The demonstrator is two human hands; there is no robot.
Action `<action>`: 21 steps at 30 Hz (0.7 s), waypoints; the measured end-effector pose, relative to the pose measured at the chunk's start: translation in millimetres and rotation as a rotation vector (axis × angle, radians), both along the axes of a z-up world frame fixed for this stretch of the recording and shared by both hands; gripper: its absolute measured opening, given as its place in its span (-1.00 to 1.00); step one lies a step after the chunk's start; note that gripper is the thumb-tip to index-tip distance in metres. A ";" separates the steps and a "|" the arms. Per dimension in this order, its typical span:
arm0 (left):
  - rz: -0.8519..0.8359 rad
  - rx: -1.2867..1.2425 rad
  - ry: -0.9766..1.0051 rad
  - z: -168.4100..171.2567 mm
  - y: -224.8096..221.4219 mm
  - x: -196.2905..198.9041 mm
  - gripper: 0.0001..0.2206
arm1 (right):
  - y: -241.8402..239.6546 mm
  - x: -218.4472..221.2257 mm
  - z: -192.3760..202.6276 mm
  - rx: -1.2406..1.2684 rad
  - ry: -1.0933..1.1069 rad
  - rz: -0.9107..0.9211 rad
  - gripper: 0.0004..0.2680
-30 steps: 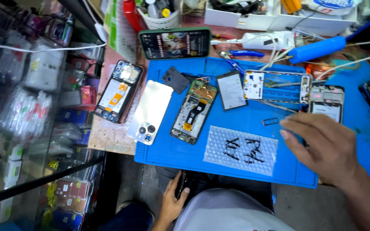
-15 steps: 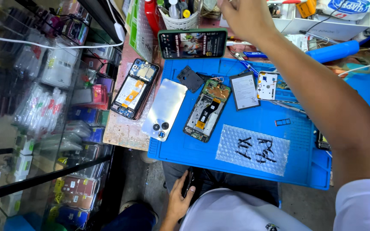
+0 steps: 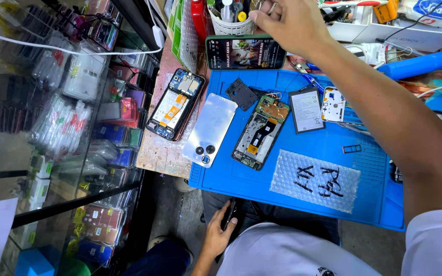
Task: The person disassembles and reassembles several mobile phones on a blue work mat, handling internal components such as batteries, screens, and motherboards. They use a screwdriver to remove screws and a pry tool to separate phone sections, connecting ribbon cables and testing the fit of replacement parts.
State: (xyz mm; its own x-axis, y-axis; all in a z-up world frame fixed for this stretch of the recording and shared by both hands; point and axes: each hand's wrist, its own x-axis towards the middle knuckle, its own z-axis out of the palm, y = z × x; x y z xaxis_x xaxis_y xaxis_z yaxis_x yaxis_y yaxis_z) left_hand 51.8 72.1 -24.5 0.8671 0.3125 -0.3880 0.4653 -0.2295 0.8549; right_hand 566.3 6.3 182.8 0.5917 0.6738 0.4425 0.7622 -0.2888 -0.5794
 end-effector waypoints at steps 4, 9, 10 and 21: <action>0.008 -0.010 0.003 -2.1 1.8 -0.6 -0.46 | 8.2 -2.2 -1.8 -0.030 -0.023 -0.066 -0.81; 0.028 -0.021 -0.025 -1.8 3.1 -1.3 -0.46 | 9.7 -6.3 -2.4 -0.047 -0.026 -0.146 -0.79; 0.027 -0.022 -0.003 -1.1 3.4 -1.1 -0.46 | 10.3 -6.8 -2.0 -0.054 -0.112 -0.187 -0.78; 0.016 -0.022 0.044 3.0 3.7 -0.8 -0.44 | -3.0 24.1 -40.3 0.047 -0.067 -0.234 -0.76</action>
State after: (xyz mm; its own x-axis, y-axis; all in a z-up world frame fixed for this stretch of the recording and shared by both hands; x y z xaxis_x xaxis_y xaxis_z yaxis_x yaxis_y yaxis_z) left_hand 51.0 75.9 -21.5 0.8440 0.3173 -0.4324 0.5058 -0.2028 0.8384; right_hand 590.4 3.3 142.5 0.6975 0.4993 0.5139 0.7149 -0.4363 -0.5464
